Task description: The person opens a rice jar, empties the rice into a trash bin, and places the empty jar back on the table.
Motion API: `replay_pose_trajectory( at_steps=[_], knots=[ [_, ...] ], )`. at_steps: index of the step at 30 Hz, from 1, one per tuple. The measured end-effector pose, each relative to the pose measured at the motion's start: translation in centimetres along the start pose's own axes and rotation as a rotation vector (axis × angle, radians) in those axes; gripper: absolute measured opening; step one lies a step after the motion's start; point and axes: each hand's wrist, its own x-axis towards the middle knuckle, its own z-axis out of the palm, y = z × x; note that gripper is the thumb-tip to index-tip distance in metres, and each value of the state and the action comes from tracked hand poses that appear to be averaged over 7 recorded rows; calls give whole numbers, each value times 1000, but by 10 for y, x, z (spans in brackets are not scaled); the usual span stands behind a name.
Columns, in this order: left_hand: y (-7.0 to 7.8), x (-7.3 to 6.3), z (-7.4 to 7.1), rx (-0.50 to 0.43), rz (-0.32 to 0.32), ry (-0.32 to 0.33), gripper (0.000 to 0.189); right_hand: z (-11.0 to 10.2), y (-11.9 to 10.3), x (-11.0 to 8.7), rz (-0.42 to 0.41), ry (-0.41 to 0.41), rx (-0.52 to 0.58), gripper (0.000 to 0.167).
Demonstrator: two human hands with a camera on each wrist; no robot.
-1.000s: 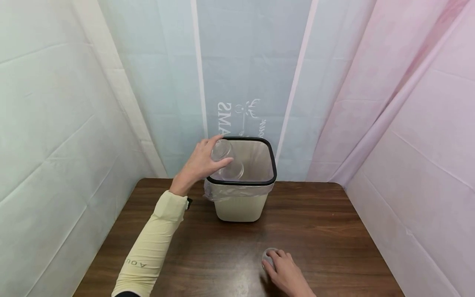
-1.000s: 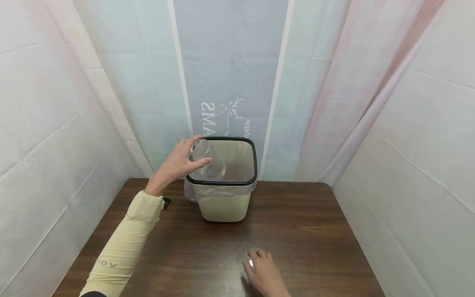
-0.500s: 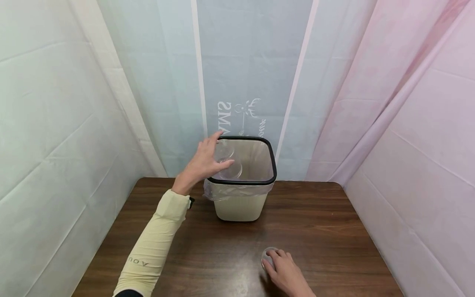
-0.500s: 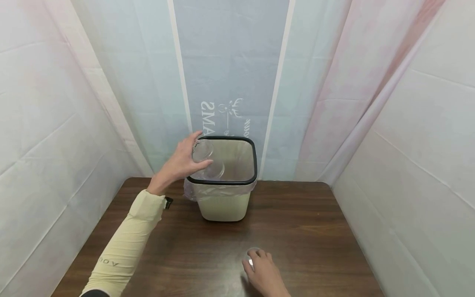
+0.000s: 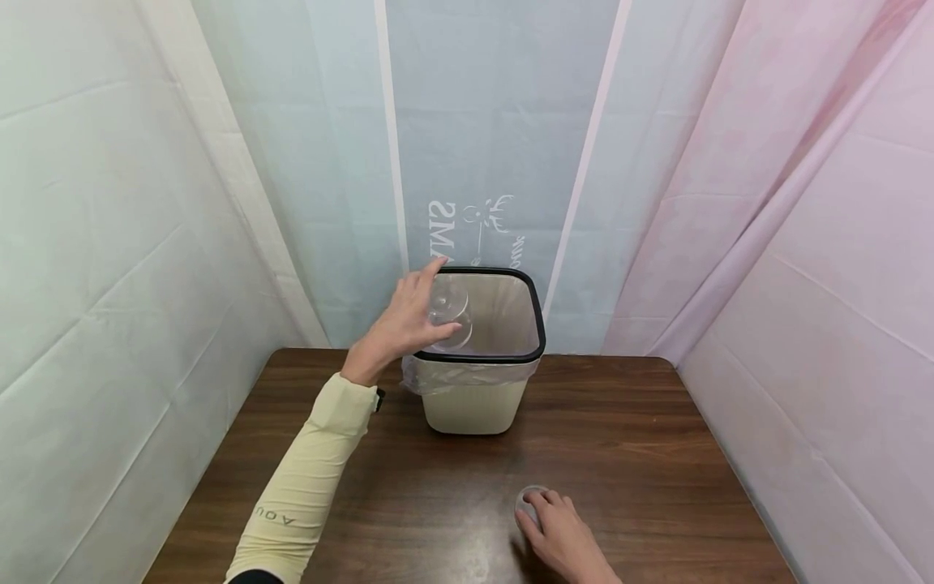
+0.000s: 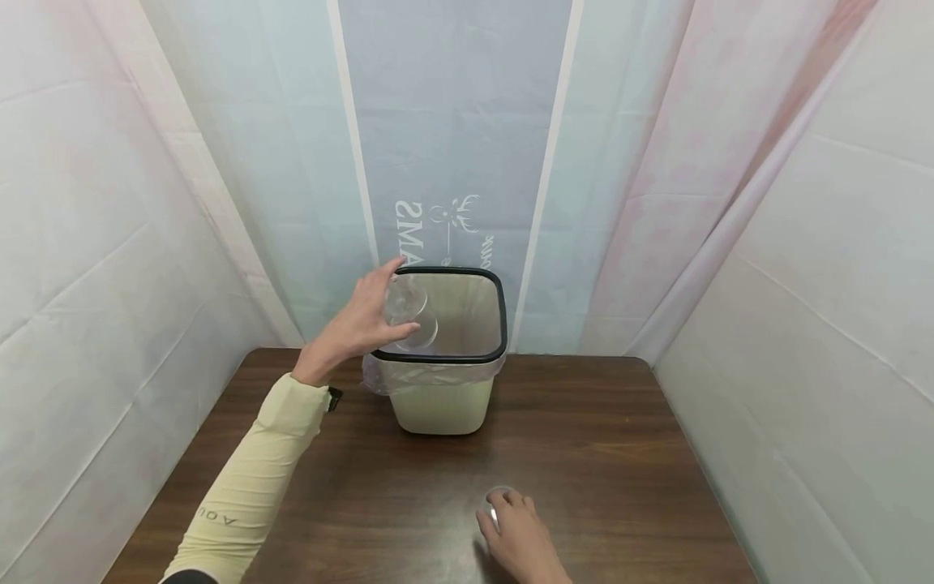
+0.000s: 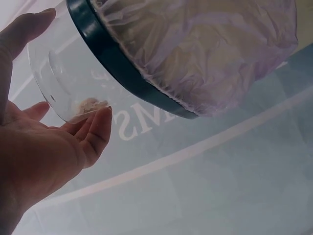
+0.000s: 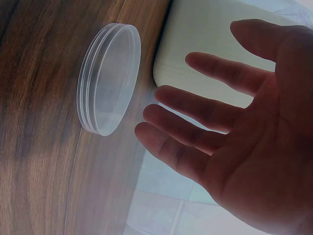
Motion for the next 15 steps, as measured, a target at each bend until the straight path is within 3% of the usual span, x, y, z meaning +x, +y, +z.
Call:
replay_pose_trajectory(
  at_steps=[9, 15],
  knots=[
    [1, 0, 1, -33, -30, -25, 104, 0, 1, 1, 3, -16, 4, 33],
    [2, 0, 2, -17, 26, -15, 103, 0, 2, 1, 2, -27, 12, 32]
  ],
)
